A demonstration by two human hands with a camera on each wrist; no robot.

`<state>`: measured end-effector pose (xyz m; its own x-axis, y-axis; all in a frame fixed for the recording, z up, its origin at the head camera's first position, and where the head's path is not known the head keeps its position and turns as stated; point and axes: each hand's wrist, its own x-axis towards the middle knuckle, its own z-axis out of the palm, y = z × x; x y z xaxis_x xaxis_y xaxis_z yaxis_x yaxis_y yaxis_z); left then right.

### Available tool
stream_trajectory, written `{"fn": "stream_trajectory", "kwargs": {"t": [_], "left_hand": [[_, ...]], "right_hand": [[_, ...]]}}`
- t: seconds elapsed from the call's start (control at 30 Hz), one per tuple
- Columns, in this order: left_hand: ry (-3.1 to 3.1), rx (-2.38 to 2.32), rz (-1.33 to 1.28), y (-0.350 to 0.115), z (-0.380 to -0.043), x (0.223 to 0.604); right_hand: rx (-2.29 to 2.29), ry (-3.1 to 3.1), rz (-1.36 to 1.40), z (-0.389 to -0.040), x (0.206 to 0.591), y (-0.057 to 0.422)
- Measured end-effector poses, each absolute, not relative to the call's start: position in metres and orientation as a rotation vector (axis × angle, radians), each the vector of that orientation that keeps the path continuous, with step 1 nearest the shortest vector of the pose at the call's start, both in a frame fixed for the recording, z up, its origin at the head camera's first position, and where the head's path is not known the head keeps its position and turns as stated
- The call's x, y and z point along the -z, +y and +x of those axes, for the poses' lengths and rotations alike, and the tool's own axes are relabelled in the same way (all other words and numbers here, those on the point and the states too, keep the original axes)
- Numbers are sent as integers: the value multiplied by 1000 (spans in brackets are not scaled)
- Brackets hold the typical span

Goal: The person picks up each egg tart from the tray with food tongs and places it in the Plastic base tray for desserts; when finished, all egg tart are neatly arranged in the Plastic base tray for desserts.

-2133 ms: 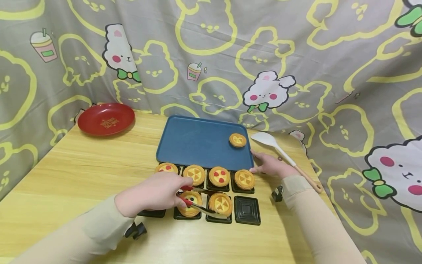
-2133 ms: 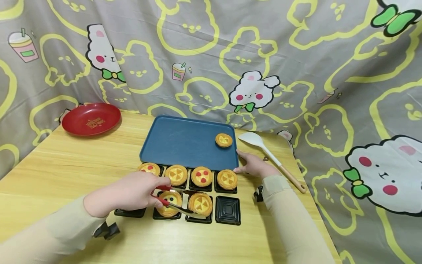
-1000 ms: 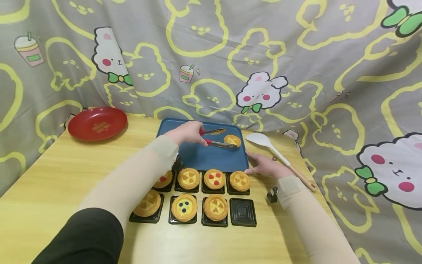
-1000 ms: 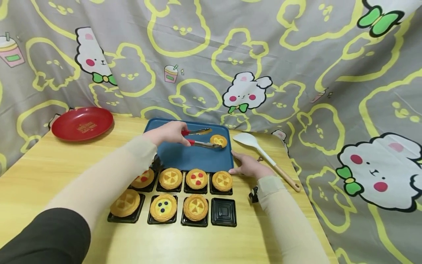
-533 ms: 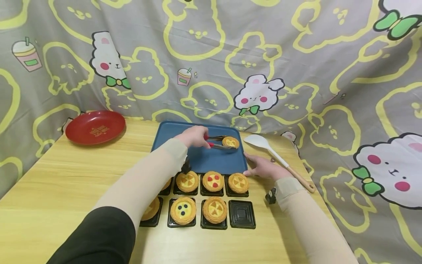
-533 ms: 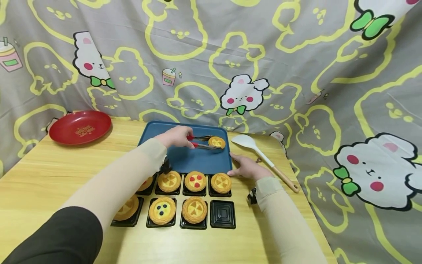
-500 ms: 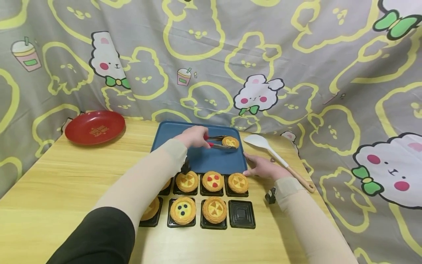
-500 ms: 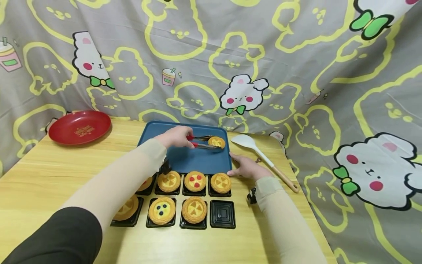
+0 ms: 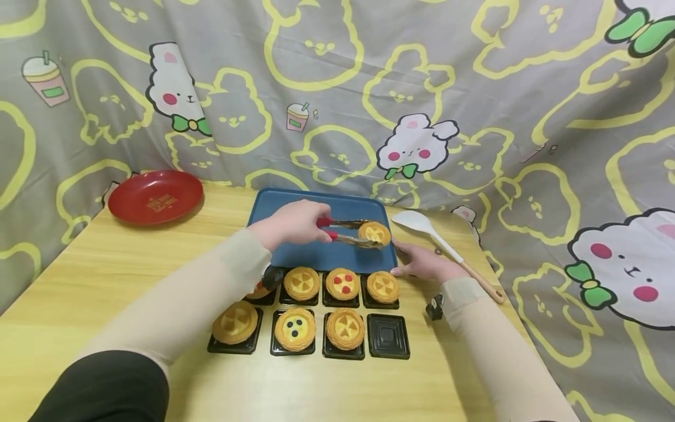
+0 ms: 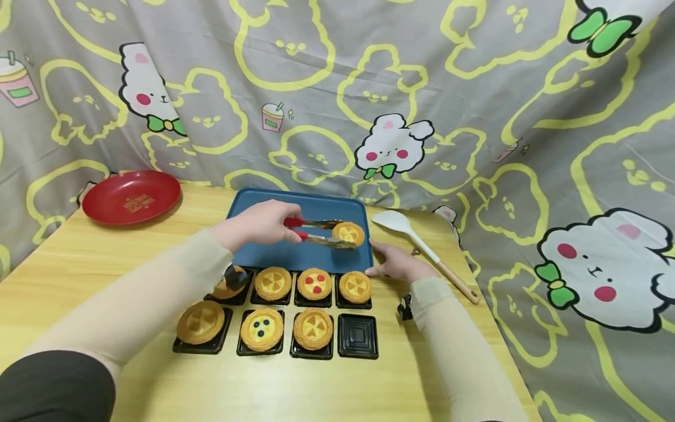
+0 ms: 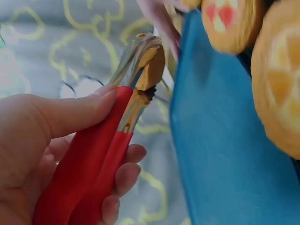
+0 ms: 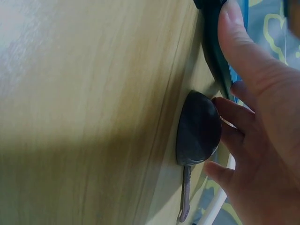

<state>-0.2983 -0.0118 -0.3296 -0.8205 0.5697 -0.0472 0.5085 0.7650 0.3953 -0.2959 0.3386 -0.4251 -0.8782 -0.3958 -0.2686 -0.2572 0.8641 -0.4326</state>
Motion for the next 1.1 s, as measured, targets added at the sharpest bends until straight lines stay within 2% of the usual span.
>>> {"fn": "stream_trajectory", "kwargs": {"t": [0.3, 0.5, 0.77, 1.1], "left_hand": [[2635, -476, 1128, -4, -236, 318], [2540, -459, 1187, 0, -210, 326], [2495, -444, 1173, 1, -204, 340], [2484, -453, 1196, 1, -204, 340]], "right_hand": [[547, 2699, -543, -295, 428, 342], [566, 2684, -479, -298, 429, 342], [544, 2674, -498, -298, 431, 343], [535, 2685, -526, -299, 428, 342]]}}
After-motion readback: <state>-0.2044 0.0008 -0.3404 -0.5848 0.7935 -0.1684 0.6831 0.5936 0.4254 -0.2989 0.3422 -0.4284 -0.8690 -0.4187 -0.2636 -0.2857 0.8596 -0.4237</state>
